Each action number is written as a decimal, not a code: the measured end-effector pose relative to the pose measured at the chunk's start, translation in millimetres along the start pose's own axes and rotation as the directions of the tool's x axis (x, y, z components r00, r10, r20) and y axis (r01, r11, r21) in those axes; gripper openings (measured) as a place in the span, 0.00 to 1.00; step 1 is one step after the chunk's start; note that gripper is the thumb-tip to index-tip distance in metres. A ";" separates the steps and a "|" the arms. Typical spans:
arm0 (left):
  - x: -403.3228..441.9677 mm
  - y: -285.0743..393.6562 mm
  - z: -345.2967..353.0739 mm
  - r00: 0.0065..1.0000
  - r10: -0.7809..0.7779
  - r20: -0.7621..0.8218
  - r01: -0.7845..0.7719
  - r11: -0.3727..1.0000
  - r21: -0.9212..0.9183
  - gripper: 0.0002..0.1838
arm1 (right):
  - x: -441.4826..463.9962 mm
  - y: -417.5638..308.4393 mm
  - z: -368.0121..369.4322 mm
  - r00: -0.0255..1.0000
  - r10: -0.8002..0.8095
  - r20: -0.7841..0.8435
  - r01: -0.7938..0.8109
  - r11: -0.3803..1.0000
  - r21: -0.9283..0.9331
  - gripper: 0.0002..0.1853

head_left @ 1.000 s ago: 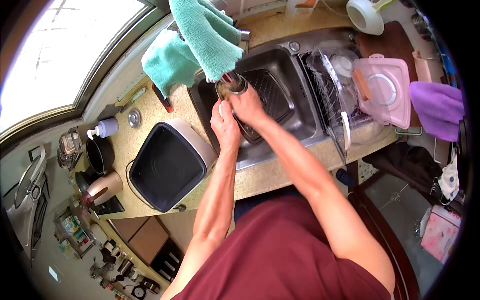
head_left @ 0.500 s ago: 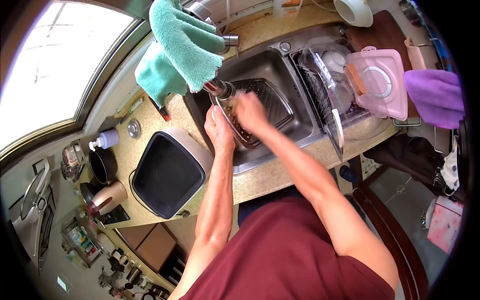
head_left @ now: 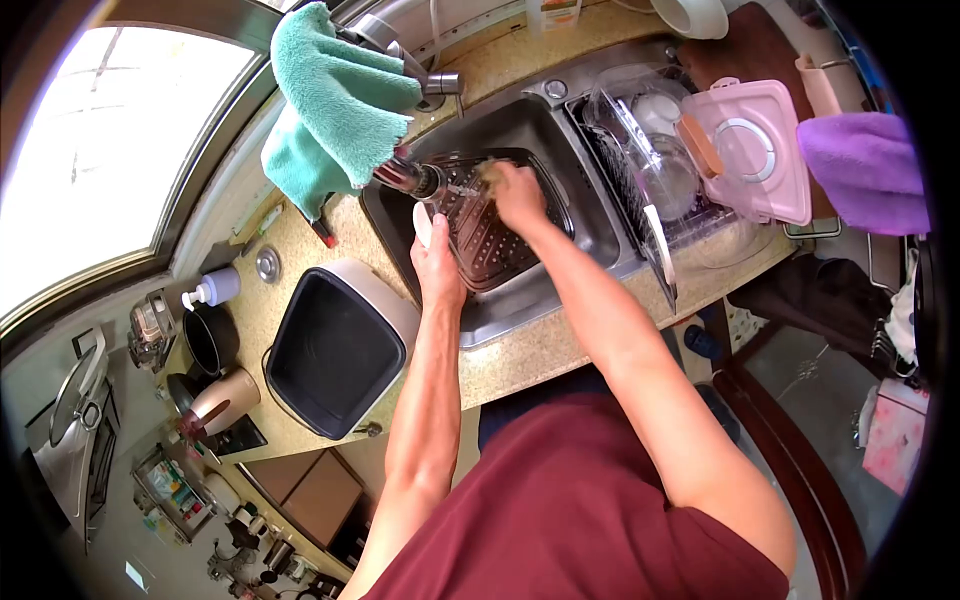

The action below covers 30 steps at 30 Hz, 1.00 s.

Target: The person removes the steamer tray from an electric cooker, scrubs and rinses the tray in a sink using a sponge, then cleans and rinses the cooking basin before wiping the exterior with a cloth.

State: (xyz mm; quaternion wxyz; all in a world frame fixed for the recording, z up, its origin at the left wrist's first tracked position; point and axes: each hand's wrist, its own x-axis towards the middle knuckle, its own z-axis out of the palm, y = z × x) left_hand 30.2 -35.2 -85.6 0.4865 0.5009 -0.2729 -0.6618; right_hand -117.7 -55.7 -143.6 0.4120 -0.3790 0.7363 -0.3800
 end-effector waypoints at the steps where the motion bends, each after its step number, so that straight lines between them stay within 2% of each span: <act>1: -3.1 2.6 0.0 1.000 -0.029 -0.003 0.029 1.000 -0.008 0.20 | 0.2 -2.0 -2.2 1.000 0.015 0.025 -0.014 0.999 -0.030 0.17; 2: -2.6 4.1 -1.0 0.999 -0.036 0.003 0.036 0.999 -0.001 0.20 | -1.3 -4.0 -3.6 0.998 0.033 0.046 -0.030 0.998 -0.062 0.18; 4: 3.2 3.9 2.3 0.996 -0.085 -0.024 0.083 0.995 -0.062 0.21 | -41.7 -4.1 13.7 0.985 -0.171 0.008 0.170 0.969 -0.179 0.18; 6: 9.9 4.4 7.4 0.997 -0.075 -0.018 0.073 0.996 -0.059 0.21 | -86.2 -10.0 20.9 0.917 -0.397 -0.040 0.398 0.917 0.027 0.17; 8: 2.1 4.1 2.8 0.997 -0.072 -0.020 0.072 0.997 -0.030 0.22 | -61.2 4.6 15.2 0.960 -0.278 -0.040 0.275 0.959 -0.069 0.16; 9: 0.8 3.7 5.9 0.999 -0.050 0.008 0.051 0.996 -0.074 0.22 | -33.8 19.6 12.7 0.957 -0.267 -0.113 0.256 0.962 -0.097 0.16; 10: 2.4 2.8 10.0 0.999 -0.043 0.014 0.044 0.996 -0.075 0.22 | -3.0 39.6 12.8 0.989 -0.112 -0.092 0.104 0.991 -0.089 0.15; 12: 2.0 1.2 9.3 0.999 -0.041 0.008 0.041 0.999 -0.030 0.22 | -4.4 27.7 9.0 0.999 -0.048 -0.020 0.045 0.994 -0.102 0.19; 14: 11.1 -4.2 8.4 0.999 -0.022 -0.025 0.020 0.998 -0.055 0.20 | -55.7 -8.5 10.0 0.979 -0.202 -0.010 0.199 0.971 -0.136 0.19; 15: 14.0 -4.5 4.0 0.999 -0.037 -0.036 0.037 0.999 0.009 0.21 | -78.6 -20.0 11.8 0.943 -0.332 -0.027 0.330 0.942 -0.058 0.19; 16: 15.3 -3.8 0.2 0.998 -0.050 -0.049 0.053 0.996 0.077 0.21 | -81.6 -22.3 12.8 0.924 -0.378 -0.048 0.378 0.926 -0.017 0.21; 18: 8.3 2.8 8.1 0.998 -0.046 -0.040 0.047 0.999 0.021 0.21 | -41.1 -7.1 10.5 0.963 -0.264 -0.052 0.256 0.959 -0.123 0.20; 19: -1.9 11.2 22.1 0.998 -0.048 -0.046 0.049 0.999 0.022 0.22 | -10.9 8.6 12.0 0.972 -0.201 -0.124 0.181 0.971 -0.158 0.19; 20: -1.2 4.5 19.2 1.000 0.002 -0.024 -0.001 0.999 0.038 0.23 | 8.4 8.5 9.5 0.972 -0.115 -0.207 0.093 0.989 -0.116 0.19; 22: 5.0 -2.8 11.0 0.999 0.006 -0.035 -0.003 0.997 0.078 0.22 | 7.3 11.6 19.7 0.960 -0.237 -0.152 0.224 0.970 -0.096 0.19; 24: 10.9 -3.8 11.2 0.995 0.098 -0.015 -0.095 0.983 0.160 0.22 | -33.2 -10.3 28.4 0.911 -0.382 -0.157 0.386 0.922 -0.007 0.20; 26: 11.5 -3.3 10.9 0.995 0.095 -0.023 -0.088 0.974 0.209 0.22 | -48.0 -30.2 31.1 0.881 -0.421 -0.215 0.441 0.896 0.053 0.20; 27: 10.6 -2.5 10.0 0.995 0.092 -0.029 -0.081 0.962 0.260 0.22 | -33.8 -26.6 30.7 0.874 -0.434 -0.218 0.463 0.880 0.104 0.20; 28: 9.3 -1.7 9.4 0.996 0.088 -0.033 -0.073 0.947 0.312 0.22 | -13.1 -23.9 32.6 0.878 -0.422 -0.226 0.442 0.896 0.045 0.20; 30: 0.5 0.8 17.8 0.990 0.137 -0.009 -0.127 0.937 0.326 0.21 | 8.7 -36.7 28.4 0.932 -0.249 -0.264 0.305 0.932 0.198 0.20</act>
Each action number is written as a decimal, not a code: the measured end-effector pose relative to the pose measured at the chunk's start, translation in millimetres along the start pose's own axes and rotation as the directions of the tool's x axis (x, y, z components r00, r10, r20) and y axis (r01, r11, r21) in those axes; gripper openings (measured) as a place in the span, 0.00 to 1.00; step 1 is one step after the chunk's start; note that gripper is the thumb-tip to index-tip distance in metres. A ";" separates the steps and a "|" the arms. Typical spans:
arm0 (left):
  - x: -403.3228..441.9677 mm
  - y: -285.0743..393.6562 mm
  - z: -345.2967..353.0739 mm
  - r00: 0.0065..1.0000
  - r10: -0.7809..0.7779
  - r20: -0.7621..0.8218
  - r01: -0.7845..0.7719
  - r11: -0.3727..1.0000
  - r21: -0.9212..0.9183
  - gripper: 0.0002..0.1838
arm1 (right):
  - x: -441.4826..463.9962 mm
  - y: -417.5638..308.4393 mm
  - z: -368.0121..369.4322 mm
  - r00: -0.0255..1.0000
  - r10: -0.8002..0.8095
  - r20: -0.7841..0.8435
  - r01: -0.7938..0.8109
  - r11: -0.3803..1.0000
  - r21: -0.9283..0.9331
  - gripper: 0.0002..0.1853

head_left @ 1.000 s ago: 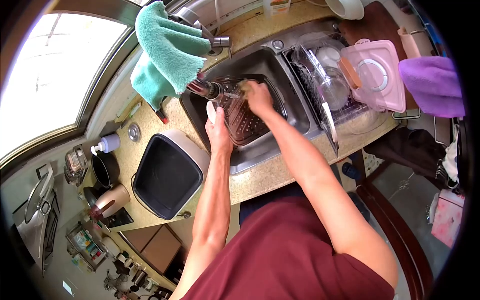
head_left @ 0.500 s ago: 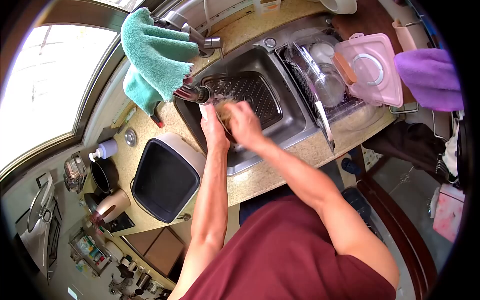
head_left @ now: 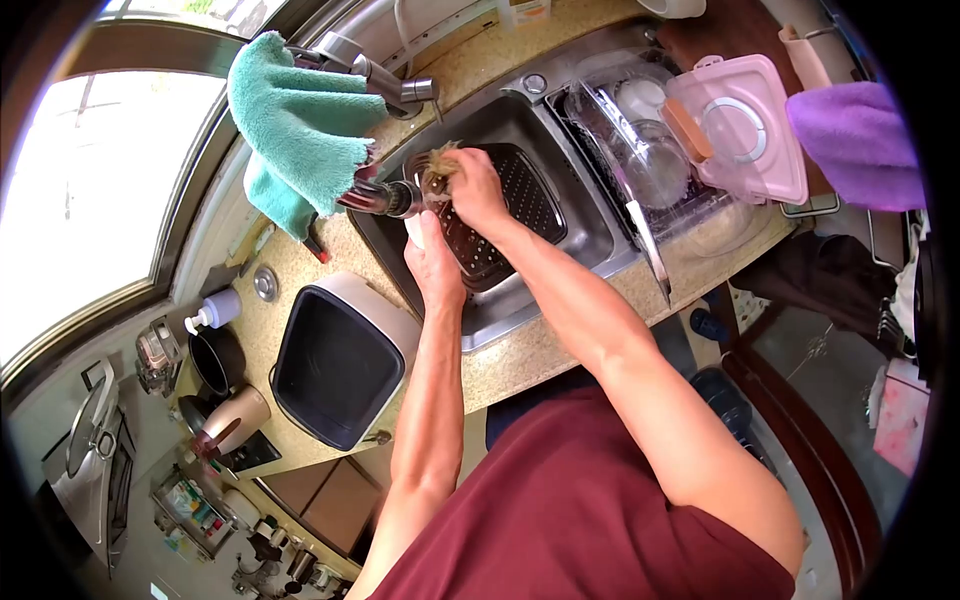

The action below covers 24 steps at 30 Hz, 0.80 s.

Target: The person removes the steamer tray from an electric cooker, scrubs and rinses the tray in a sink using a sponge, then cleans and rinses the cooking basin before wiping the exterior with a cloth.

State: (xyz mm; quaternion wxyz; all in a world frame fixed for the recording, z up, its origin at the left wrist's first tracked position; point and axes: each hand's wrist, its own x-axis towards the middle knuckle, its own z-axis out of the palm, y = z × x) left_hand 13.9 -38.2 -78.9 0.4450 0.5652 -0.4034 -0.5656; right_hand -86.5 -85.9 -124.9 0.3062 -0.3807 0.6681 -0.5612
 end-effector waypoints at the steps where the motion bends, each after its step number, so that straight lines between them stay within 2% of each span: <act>1: 1.4 -3.3 -0.8 1.000 -0.006 -0.030 0.004 0.998 -0.055 0.21 | -3.5 -10.7 -1.7 0.987 -0.148 0.054 0.150 0.988 -0.038 0.20; 2: 2.7 -6.9 1.8 0.998 -0.015 -0.062 0.007 0.993 -0.119 0.21 | -14.9 -12.0 11.0 0.977 -0.209 0.025 0.210 0.977 -0.023 0.18; 3: 0.2 3.9 6.1 0.994 -0.076 -0.076 0.061 0.982 -0.176 0.20 | -23.7 -19.5 13.1 0.986 -0.163 0.042 0.161 0.986 0.046 0.18; 4: 3.7 -3.5 -3.2 0.999 -0.037 -0.021 0.034 0.992 -0.124 0.23 | -29.0 -24.7 12.6 0.991 -0.114 0.064 0.106 0.987 0.118 0.18; 5: 5.8 -13.6 -9.3 1.000 -0.022 -0.011 0.020 0.992 -0.124 0.23 | -23.9 -16.6 11.8 0.991 -0.109 0.076 0.102 0.990 0.099 0.18; 6: 8.6 -18.5 -13.1 1.000 -0.003 0.001 0.003 0.992 -0.123 0.23 | -15.2 -1.2 13.4 0.982 -0.182 0.057 0.176 0.979 0.101 0.17; 8: 0.6 -12.1 -10.9 0.999 -0.042 0.004 0.042 0.978 -0.204 0.22 | 0.6 39.0 12.4 0.990 -0.138 -0.030 0.137 0.990 -0.040 0.17; 10: -3.5 -13.6 -14.9 0.997 -0.068 0.024 0.072 0.967 -0.245 0.21 | 8.5 90.9 4.6 0.988 0.119 -0.098 -0.135 0.973 -0.188 0.17; 12: -5.2 -13.6 -16.7 0.995 -0.104 -0.006 0.100 0.969 -0.226 0.21 | 2.9 93.3 -9.0 0.932 0.321 -0.166 -0.354 0.905 -0.235 0.17; 14: -2.3 -12.0 -15.9 0.994 -0.106 -0.007 0.102 0.973 -0.206 0.21 | -21.2 63.8 -16.0 0.981 0.193 -0.010 -0.192 0.969 -0.153 0.15; 15: 0.0 -7.4 -11.9 0.994 -0.111 0.001 0.109 0.972 -0.210 0.22 | -36.7 57.6 -11.9 1.000 0.019 0.008 -0.018 0.996 -0.090 0.16; 16: 0.0 -4.6 -11.5 0.993 -0.118 0.004 0.116 0.971 -0.207 0.22 | -54.9 38.3 -10.7 0.996 -0.087 -0.003 0.087 0.994 -0.065 0.18; 18: 12.2 -9.6 -8.0 0.996 -0.089 -0.017 0.084 0.975 -0.206 0.22 | -68.3 5.6 -14.2 0.992 -0.102 0.079 0.100 0.995 0.029 0.19; 19: 14.6 -10.2 -8.6 0.992 -0.123 -0.014 0.118 0.977 -0.175 0.24 | -50.3 14.9 -17.5 0.977 -0.200 0.077 0.194 0.978 0.078 0.20; 20: 13.1 -9.7 -11.5 0.988 -0.156 -0.009 0.153 0.978 -0.140 0.26 | -31.0 22.0 -19.9 0.991 -0.069 0.115 0.067 0.998 0.020 0.20; 21: 9.5 -2.5 -3.6 0.992 -0.129 -0.008 0.128 0.990 -0.060 0.28 | -10.6 32.6 -18.5 0.997 0.008 0.075 -0.006 1.000 -0.025 0.20; 22: 10.7 2.4 -0.4 0.992 -0.123 -0.005 0.122 0.991 -0.060 0.28 | 0.6 40.0 -16.7 0.996 0.083 0.029 -0.081 0.995 -0.066 0.20; 24: 14.9 5.0 2.8 0.989 -0.151 0.003 0.151 0.988 -0.044 0.30 | -3.6 22.4 -16.4 0.989 -0.089 0.119 0.088 0.996 0.012 0.18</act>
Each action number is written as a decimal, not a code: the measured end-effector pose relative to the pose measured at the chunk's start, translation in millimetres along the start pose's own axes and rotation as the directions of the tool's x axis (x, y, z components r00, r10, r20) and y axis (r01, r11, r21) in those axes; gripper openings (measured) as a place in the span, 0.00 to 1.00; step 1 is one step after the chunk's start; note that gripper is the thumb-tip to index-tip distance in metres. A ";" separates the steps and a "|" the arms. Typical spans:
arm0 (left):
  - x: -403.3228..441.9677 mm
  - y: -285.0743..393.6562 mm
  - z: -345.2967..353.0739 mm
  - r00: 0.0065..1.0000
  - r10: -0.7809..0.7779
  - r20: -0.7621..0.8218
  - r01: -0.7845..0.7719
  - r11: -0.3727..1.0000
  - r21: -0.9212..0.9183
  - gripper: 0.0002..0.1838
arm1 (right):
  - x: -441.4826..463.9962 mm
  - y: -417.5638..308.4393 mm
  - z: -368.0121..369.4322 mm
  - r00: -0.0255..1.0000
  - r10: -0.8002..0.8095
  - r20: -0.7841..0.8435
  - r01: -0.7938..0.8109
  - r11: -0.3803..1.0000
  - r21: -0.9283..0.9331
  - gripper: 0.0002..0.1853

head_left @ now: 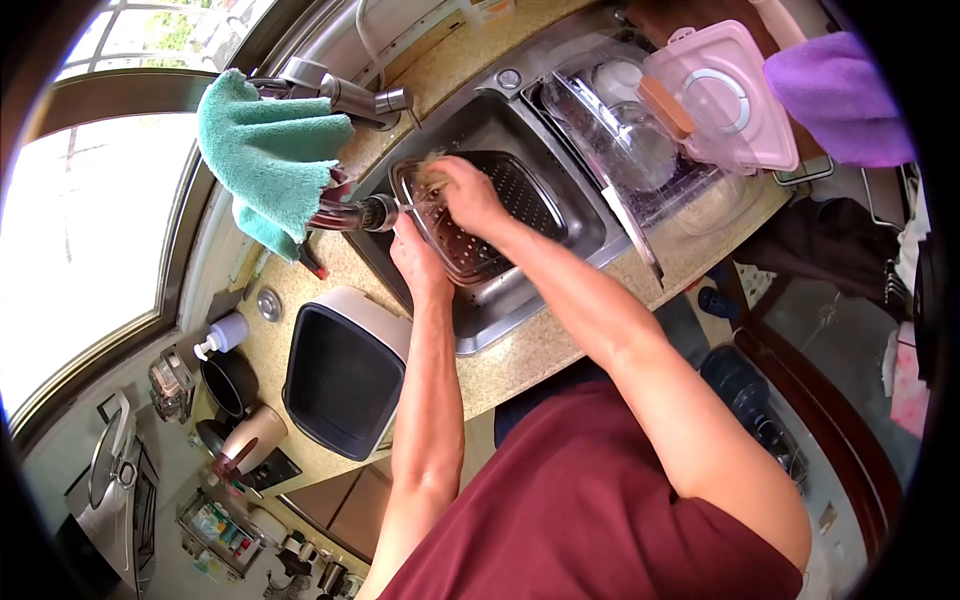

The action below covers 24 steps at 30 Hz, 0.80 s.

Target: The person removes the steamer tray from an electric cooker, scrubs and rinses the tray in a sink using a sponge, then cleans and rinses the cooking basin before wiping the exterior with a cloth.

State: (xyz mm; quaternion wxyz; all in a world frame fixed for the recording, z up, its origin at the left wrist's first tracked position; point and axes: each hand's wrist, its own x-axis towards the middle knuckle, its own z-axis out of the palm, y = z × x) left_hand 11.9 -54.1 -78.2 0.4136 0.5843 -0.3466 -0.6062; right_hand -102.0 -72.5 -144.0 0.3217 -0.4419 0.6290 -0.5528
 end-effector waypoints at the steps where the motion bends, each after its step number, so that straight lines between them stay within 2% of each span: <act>1: 11.8 -10.9 -2.7 0.999 0.051 0.006 -0.051 0.998 -0.031 0.32 | -11.2 -15.7 -2.7 0.999 -0.041 0.023 0.040 0.999 0.034 0.18; 2: 10.6 -4.9 2.4 0.997 0.076 -0.021 -0.075 0.997 0.021 0.31 | -24.4 -32.2 -4.4 0.995 -0.084 0.044 0.081 0.994 0.072 0.18; 3: 20.6 -13.7 -5.5 0.998 0.064 -0.015 -0.064 0.998 0.006 0.31 | -39.1 -56.7 -16.4 0.995 -0.004 0.099 -0.014 0.984 0.178 0.18; 4: 31.3 -21.4 -13.8 0.998 0.055 -0.006 -0.055 0.998 -0.007 0.30 | -57.1 -58.4 -18.1 0.998 -0.037 0.057 0.027 0.986 0.162 0.17; 5: 23.7 -1.3 -1.3 0.999 0.011 -0.046 -0.010 1.000 0.024 0.29 | -76.9 -61.8 -26.0 0.995 -0.032 0.092 0.017 0.987 0.161 0.18; 7: 23.2 12.7 11.0 1.000 0.004 -0.026 -0.003 1.000 0.022 0.26 | -84.4 -56.4 -32.0 0.992 -0.024 0.127 0.004 0.988 0.157 0.19; 9: 27.8 2.8 4.0 1.000 -0.016 0.005 0.016 1.000 0.017 0.26 | -67.1 -37.2 -25.1 0.983 -0.183 0.021 0.183 0.983 0.005 0.20; 10: 19.2 9.6 8.6 0.999 -0.002 0.054 0.002 1.000 -0.004 0.22 | -42.3 -23.0 -21.6 0.990 -0.139 -0.014 0.139 0.987 0.085 0.21; 12: 26.2 3.3 11.0 0.989 0.121 0.083 -0.125 0.991 0.041 0.15 | -11.4 -6.7 -21.6 0.992 0.085 -0.090 -0.085 0.996 0.000 0.22; 13: 29.1 4.0 8.5 0.988 0.120 0.094 -0.125 0.991 0.048 0.15 | -15.9 -10.1 -20.0 0.998 0.028 -0.061 -0.026 0.999 0.029 0.22; 14: 32.1 7.4 9.8 0.991 0.093 0.099 -0.104 0.989 0.110 0.13 | -24.0 -25.4 -22.2 0.999 -0.034 -0.033 0.035 0.998 0.051 0.22; 15: 32.9 9.1 12.1 0.993 0.064 0.097 -0.080 0.983 0.164 0.11 | -42.6 -33.7 -14.9 0.992 -0.102 -0.080 0.110 0.989 0.097 0.22; 16: 33.9 12.3 17.7 0.993 0.064 0.100 -0.079 0.985 0.155 0.11 | -67.2 -52.4 -13.3 0.992 -0.078 -0.103 0.076 0.997 -0.018 0.23; 18: 35.3 18.8 20.2 0.986 0.150 0.072 -0.166 0.871 0.462 0.15 | -76.7 -56.3 -24.1 0.990 -0.072 -0.124 0.081 0.994 0.070 0.21; 20: 41.6 13.4 16.0 0.980 0.166 0.110 -0.197 0.885 0.421 0.15 | -60.5 9.2 -22.7 0.991 0.034 -0.130 -0.040 0.998 -0.047 0.25; 21: 38.8 16.0 13.5 0.989 0.113 0.094 -0.143 0.885 0.443 0.14 | -48.8 22.5 -33.1 0.969 0.225 -0.100 -0.227 0.974 -0.012 0.25; 22: 38.8 19.7 16.2 0.994 0.068 0.082 -0.098 0.883 0.458 0.13 | -45.5 33.0 -36.5 0.940 0.282 -0.194 -0.308 0.944 -0.119 0.24; 24: 36.8 27.2 24.1 0.997 0.030 0.067 -0.057 0.892 0.449 0.12 | -58.9 16.1 -33.9 0.959 0.235 -0.156 -0.249 0.966 -0.077 0.25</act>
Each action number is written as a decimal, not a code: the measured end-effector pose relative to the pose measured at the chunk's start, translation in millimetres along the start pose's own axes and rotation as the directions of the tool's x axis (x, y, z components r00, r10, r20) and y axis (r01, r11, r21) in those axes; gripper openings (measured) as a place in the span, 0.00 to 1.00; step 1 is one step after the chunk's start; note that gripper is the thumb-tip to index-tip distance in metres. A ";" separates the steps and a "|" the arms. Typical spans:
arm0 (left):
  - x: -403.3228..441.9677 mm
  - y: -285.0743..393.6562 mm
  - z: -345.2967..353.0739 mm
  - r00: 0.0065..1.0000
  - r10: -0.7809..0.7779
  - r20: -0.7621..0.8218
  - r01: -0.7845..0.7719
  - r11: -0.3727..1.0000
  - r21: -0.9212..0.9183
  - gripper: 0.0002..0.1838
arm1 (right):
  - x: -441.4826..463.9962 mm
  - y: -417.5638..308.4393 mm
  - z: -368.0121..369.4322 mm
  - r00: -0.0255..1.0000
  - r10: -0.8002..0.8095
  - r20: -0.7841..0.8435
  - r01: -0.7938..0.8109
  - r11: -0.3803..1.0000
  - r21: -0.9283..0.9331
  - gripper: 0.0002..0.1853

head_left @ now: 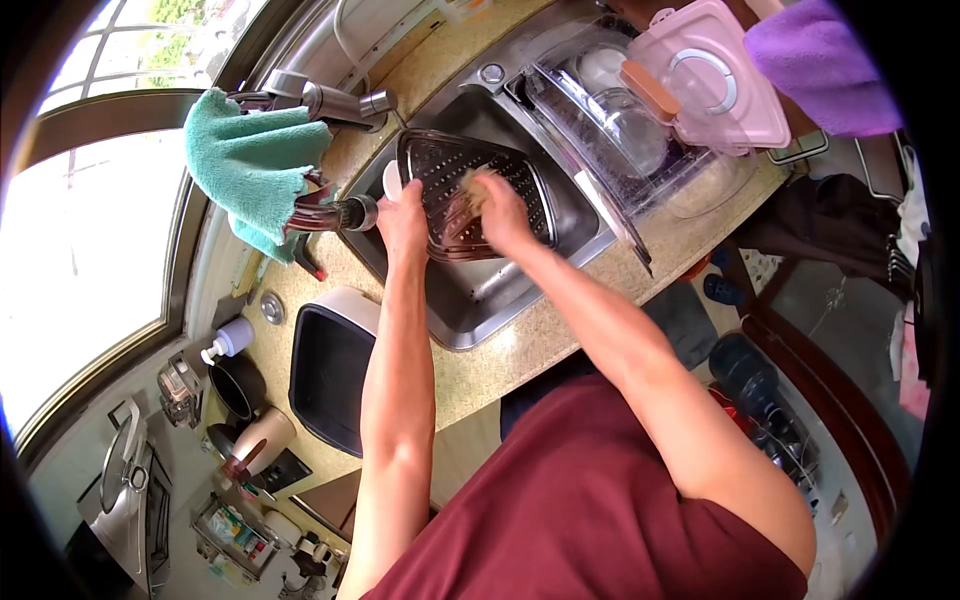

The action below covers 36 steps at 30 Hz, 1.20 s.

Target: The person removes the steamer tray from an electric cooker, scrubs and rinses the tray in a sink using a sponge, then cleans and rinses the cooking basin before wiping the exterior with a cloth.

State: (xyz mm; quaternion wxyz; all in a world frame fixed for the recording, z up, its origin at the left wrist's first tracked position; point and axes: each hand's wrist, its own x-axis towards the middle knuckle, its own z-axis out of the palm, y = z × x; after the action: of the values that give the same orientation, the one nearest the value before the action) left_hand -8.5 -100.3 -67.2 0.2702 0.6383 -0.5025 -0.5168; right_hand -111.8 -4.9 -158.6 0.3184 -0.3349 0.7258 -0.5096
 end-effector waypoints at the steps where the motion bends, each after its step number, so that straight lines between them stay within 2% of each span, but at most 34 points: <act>1: -0.4 4.8 1.6 1.000 -0.003 0.002 0.003 1.000 -0.009 0.13 | -16.0 -9.3 3.3 0.994 -0.107 0.034 0.104 0.990 0.091 0.25; 2: 0.8 6.6 2.9 1.000 -0.007 0.001 0.007 1.000 -0.022 0.15 | -37.1 -42.2 -3.6 0.967 -0.253 0.030 0.251 0.966 0.067 0.26; 4: 7.7 -11.5 -2.3 0.999 -0.033 0.037 0.035 0.999 -0.039 0.16 | -58.6 -59.9 -4.5 0.960 -0.276 0.039 0.273 0.960 0.057 0.26; 6: 8.7 -12.1 -2.7 0.998 0.067 0.007 -0.067 0.998 -0.007 0.13 | -44.1 -16.0 -1.0 0.987 -0.141 0.072 0.135 0.988 0.077 0.25; 7: 18.9 -25.8 -6.1 1.000 0.006 -0.013 -0.005 1.000 0.025 0.14 | -36.2 -9.9 -12.8 0.995 -0.007 0.098 0.002 0.998 0.055 0.24; 8: 17.9 -23.8 -5.9 1.000 0.008 -0.011 -0.007 1.000 0.023 0.14 | -34.4 -9.6 -23.5 0.991 0.084 0.104 -0.091 0.994 0.065 0.23; 10: 15.4 -23.0 -2.3 0.998 0.055 0.008 -0.054 0.997 -0.058 0.14 | -43.9 -17.3 -16.8 0.998 0.008 0.054 -0.012 0.997 0.072 0.22; 11: 6.3 -5.1 -1.9 0.995 0.097 0.005 -0.097 0.991 0.094 0.14 | -51.9 -32.5 -11.7 0.992 -0.119 0.044 0.115 0.990 0.086 0.22; 12: 7.2 -7.8 -0.9 0.996 0.091 0.002 -0.091 0.992 0.089 0.14 | -61.5 -54.7 -13.4 0.950 -0.311 0.010 0.310 0.950 0.025 0.21; 14: 11.7 -8.6 -2.1 0.994 0.077 0.074 -0.084 0.992 0.095 0.14 | -66.1 -44.9 -12.5 0.954 -0.298 0.039 0.299 0.953 -0.045 0.21; 16: 7.8 -1.8 0.9 0.997 0.039 0.062 -0.044 0.996 0.074 0.14 | -50.6 -43.6 -33.0 0.993 -0.027 0.111 0.018 0.996 0.084 0.21; 17: 2.9 1.1 1.9 0.999 0.024 0.037 -0.024 1.000 0.006 0.14 | -38.4 -12.6 -31.0 0.983 0.138 0.121 -0.141 0.990 0.014 0.21; 18: -0.7 1.9 2.5 1.000 0.003 0.015 -0.002 0.998 -0.062 0.15 | -32.9 7.5 -32.8 0.974 0.184 0.132 -0.191 0.980 0.048 0.20; 19: 16.3 -27.4 2.1 0.996 0.019 -0.091 -0.029 0.994 -0.104 0.14 | -34.1 3.9 -24.8 0.992 0.043 0.116 -0.051 0.996 0.071 0.20; 20: 16.3 -20.2 4.6 0.996 0.023 -0.085 -0.032 0.993 -0.110 0.14 | -39.0 -3.7 -12.0 0.990 -0.101 0.099 0.092 0.992 0.086 0.20; 21: 6.0 -10.8 2.6 0.997 0.018 -0.069 -0.021 0.999 -0.044 0.15 | -50.1 -46.0 -16.1 0.970 -0.231 0.077 0.219 0.966 0.138 0.20; 22: -2.5 -7.1 -1.0 0.999 0.010 -0.053 -0.009 1.000 0.026 0.17 | -58.4 -56.3 -7.3 0.949 -0.307 0.077 0.298 0.949 0.105 0.19; 23: 0.9 -19.6 -7.6 0.994 -0.104 0.034 0.107 0.988 -0.111 0.14 | -52.2 -56.9 -10.0 0.951 -0.295 0.094 0.279 0.949 0.149 0.18; 24: -4.7 -22.7 -11.0 0.994 -0.099 0.036 0.103 0.990 -0.101 0.14 | -38.8 -55.2 -11.0 0.953 -0.284 0.103 0.260 0.945 0.197 0.17; 25: -15.6 -24.1 -12.5 0.994 -0.107 -0.005 0.105 0.985 -0.139 0.13 | -23.3 -20.2 1.8 0.959 -0.281 -0.018 0.282 0.956 0.085 0.15; 26: -28.5 -27.0 -13.0 0.992 -0.120 -0.048 0.109 0.977 -0.181 0.11 | -4.4 1.3 -0.6 0.989 -0.144 0.033 0.141 0.987 0.081 0.13; 27: -46.9 -17.7 -12.4 0.982 -0.177 -0.065 0.157 0.957 -0.243 0.11 | 11.1 18.8 -1.1 1.000 0.004 0.012 -0.004 1.000 0.006 0.13; 28: -46.8 -44.7 -15.8 0.995 -0.098 -0.032 0.080 0.929 -0.360 0.10 | 17.3 30.5 2.8 0.988 0.152 -0.015 -0.153 0.986 -0.067 0.12; 29: -52.4 -55.2 -14.2 0.993 -0.071 -0.098 0.030 0.928 -0.371 0.10 | 15.9 32.5 15.9 1.000 -0.021 -0.013 0.019 0.991 -0.135 0.12; 30: -56.5 -61.1 -10.6 0.986 -0.043 -0.163 -0.023 0.923 -0.384 0.10 | 7.4 9.4 18.7 0.992 -0.122 0.043 0.123 0.992 -0.016 0.14; 32: -61.3 -65.9 -13.6 0.989 -0.047 -0.137 -0.009 0.923 -0.384 0.09 | -13.8 -16.2 35.9 0.951 -0.307 0.031 0.304 0.949 0.078 0.17; 33: -63.7 -67.6 -13.8 0.988 -0.050 -0.149 -0.001 0.946 -0.325 0.09 | -7.3 -5.7 39.4 0.939 -0.337 0.060 0.333 0.940 0.067 0.19; 34: -69.9 -69.3 -18.2 0.986 -0.054 -0.158 0.012 0.967 -0.254 0.09 | 5.4 5.2 42.2 0.943 -0.331 0.040 0.332 0.943 -0.009 0.18; 36: -73.2 -66.0 -13.8 0.982 -0.042 -0.182 -0.011 0.959 -0.282 0.08 | 36.3 19.2 40.6 0.999 0.014 0.052 -0.011 0.998 -0.055 0.19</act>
State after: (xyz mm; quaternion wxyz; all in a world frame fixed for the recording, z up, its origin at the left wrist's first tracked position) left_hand 31.1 -12.4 -91.4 0.4001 0.6428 -0.3914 -0.5231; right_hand -103.1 -50.8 -192.5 0.3312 -0.3523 0.7328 -0.4787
